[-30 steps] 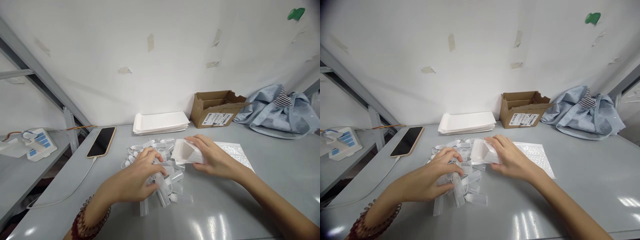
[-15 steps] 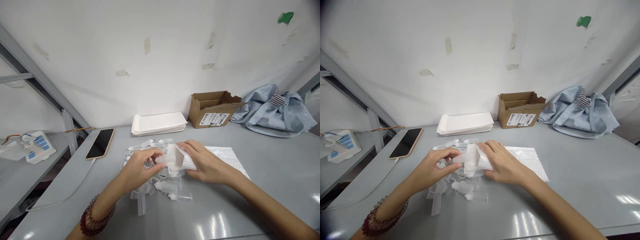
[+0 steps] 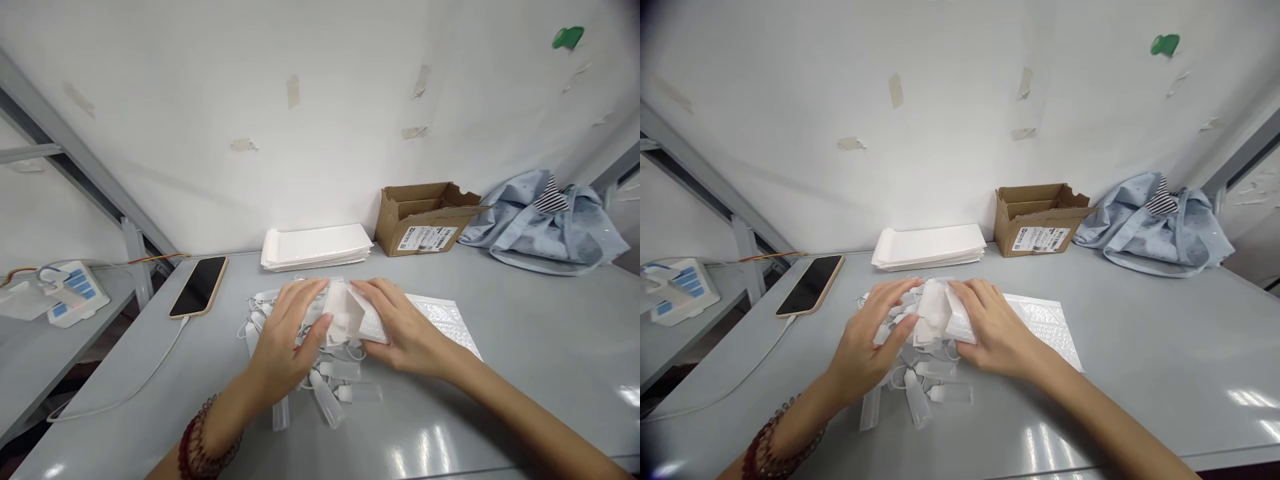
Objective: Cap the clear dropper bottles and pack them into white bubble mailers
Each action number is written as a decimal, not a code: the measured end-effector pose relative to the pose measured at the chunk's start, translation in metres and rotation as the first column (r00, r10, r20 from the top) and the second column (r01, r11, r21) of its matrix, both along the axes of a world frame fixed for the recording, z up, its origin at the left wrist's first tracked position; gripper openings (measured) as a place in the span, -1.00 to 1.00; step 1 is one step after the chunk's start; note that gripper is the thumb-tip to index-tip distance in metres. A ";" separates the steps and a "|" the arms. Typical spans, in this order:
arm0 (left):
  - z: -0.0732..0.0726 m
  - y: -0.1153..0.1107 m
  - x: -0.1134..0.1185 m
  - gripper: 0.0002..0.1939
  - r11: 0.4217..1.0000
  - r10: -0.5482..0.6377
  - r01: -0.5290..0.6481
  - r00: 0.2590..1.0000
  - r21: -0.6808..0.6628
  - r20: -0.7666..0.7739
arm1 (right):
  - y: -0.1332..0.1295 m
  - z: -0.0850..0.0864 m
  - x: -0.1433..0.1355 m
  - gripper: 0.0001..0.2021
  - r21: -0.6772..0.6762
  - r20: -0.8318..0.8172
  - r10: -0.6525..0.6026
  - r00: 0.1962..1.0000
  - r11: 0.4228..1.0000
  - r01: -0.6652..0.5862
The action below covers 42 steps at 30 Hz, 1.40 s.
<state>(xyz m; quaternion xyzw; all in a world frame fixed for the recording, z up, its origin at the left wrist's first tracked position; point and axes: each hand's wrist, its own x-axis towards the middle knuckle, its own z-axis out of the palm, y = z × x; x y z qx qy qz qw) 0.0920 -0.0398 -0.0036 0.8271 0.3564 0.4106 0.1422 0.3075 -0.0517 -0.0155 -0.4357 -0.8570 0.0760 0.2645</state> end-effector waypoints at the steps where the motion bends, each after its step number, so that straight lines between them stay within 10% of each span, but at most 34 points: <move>1: 0.002 0.001 -0.002 -0.67 0.999 0.047 -0.047 0.999 0.022 0.028 | 0.001 0.001 0.002 -0.31 0.018 -0.021 -0.018 1.000 1.000 0.018; 5: 0.018 0.003 -0.016 -0.87 0.978 -0.149 0.127 0.981 -0.166 -0.122 | 0.007 0.012 0.022 -0.33 0.133 -0.147 -0.121 0.982 0.981 0.140; 11: 0.036 -0.010 -0.026 -0.62 0.775 -0.540 0.257 0.744 -0.577 -0.394 | 0.014 0.023 0.042 -0.39 0.153 -0.281 -0.290 0.915 0.928 0.341; 18: 0.014 -0.018 -0.011 -0.85 0.891 -0.440 0.242 0.668 -0.383 -0.601 | 0.015 0.008 0.024 -0.27 0.130 -0.082 -0.095 0.992 0.986 0.105; 24: 0.024 -0.010 -0.016 -0.84 0.820 -0.462 0.315 0.857 -0.477 -0.229 | 0.011 -0.001 0.017 -0.24 0.127 0.066 -0.023 0.998 0.992 0.014; 28: 0.019 0.001 -0.018 -0.82 0.957 -0.148 0.130 0.988 -0.258 -0.050 | 0.009 -0.006 0.011 -0.25 0.150 0.101 0.021 0.995 0.988 -0.036; 34: -0.009 0.002 -0.004 -0.75 0.964 -0.088 0.125 0.983 0.235 -0.162 | 0.005 -0.010 -0.003 -0.25 0.159 0.120 0.067 0.991 0.984 -0.085; 42: 0.009 0.000 -0.011 -0.77 0.979 -0.112 0.096 0.990 0.179 0.083 | 0.009 -0.002 0.014 -0.25 0.236 -0.009 -0.017 1.000 0.972 0.019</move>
